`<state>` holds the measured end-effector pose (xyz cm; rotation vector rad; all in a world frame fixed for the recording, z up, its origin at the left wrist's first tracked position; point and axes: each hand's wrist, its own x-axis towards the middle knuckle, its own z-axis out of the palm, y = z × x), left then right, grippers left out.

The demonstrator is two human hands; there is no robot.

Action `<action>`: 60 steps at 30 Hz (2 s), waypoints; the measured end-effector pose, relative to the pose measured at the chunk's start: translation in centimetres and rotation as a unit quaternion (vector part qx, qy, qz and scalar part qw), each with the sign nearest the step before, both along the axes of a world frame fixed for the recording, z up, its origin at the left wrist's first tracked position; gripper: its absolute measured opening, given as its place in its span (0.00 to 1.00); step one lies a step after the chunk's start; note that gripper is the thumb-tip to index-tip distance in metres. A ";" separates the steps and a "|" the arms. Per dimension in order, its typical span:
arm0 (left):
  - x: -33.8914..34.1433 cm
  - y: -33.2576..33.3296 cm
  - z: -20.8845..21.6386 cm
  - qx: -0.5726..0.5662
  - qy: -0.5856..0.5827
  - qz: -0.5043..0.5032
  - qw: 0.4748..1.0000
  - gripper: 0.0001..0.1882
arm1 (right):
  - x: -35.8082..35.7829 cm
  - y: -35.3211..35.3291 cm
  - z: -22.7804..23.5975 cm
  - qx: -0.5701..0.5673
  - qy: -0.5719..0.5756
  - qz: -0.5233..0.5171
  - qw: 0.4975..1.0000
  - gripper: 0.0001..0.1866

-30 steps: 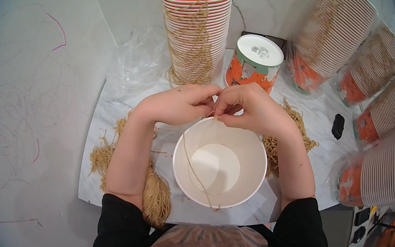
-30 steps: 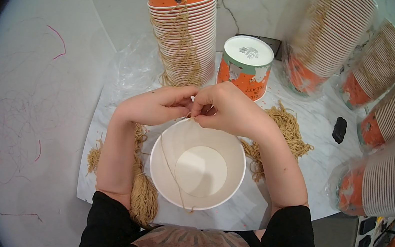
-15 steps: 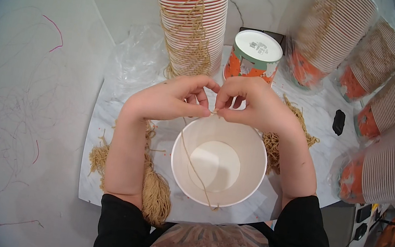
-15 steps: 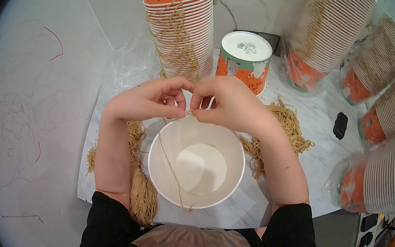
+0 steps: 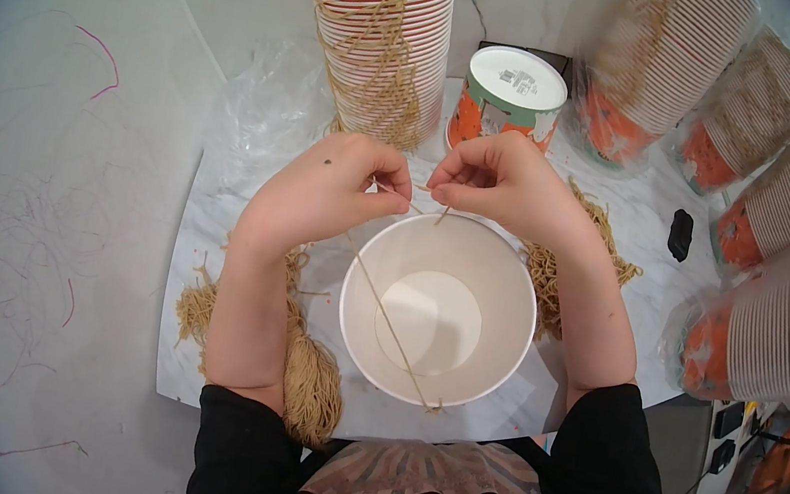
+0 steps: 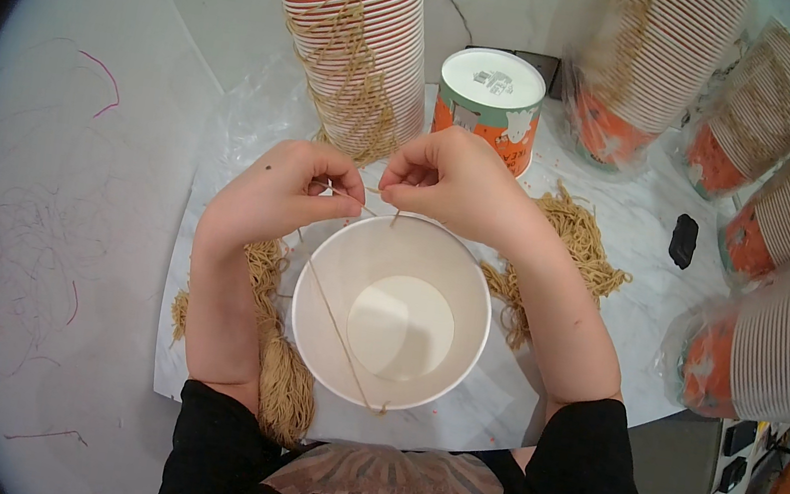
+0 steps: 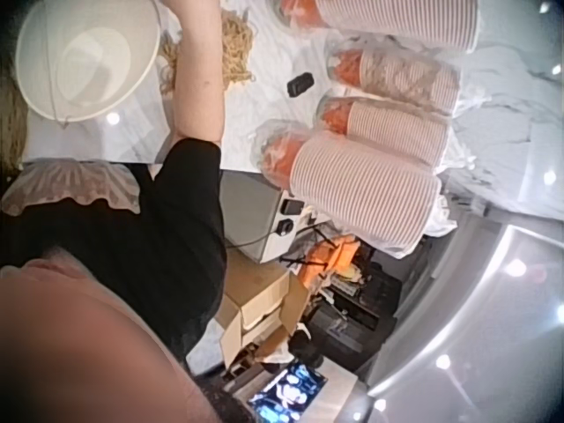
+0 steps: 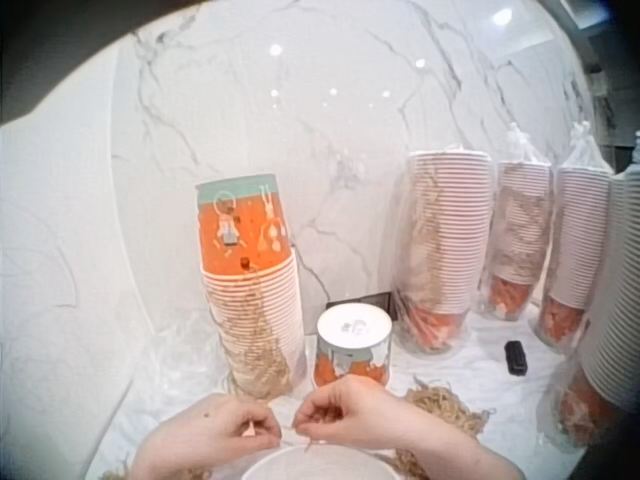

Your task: Threading and knotting lengths of string through pre-punched holes in the rims of paper cups to create handles or hangers.

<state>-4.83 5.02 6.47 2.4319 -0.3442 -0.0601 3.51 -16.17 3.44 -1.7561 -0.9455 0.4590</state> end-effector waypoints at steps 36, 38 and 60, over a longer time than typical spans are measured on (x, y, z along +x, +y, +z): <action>1.4 0.5 -0.7 -0.222 0.108 0.077 0.966 0.06 | -1.2 1.0 -0.7 0.016 -0.102 -0.057 0.993 0.10; 1.4 0.6 -0.7 -0.219 0.119 0.067 0.966 0.06 | -1.2 0.8 -0.1 -0.005 -0.063 -0.036 0.997 0.09; 1.6 0.7 -1.0 -0.229 0.111 0.062 0.965 0.06 | -2.0 1.3 0.3 -0.006 -0.110 -0.067 0.992 0.07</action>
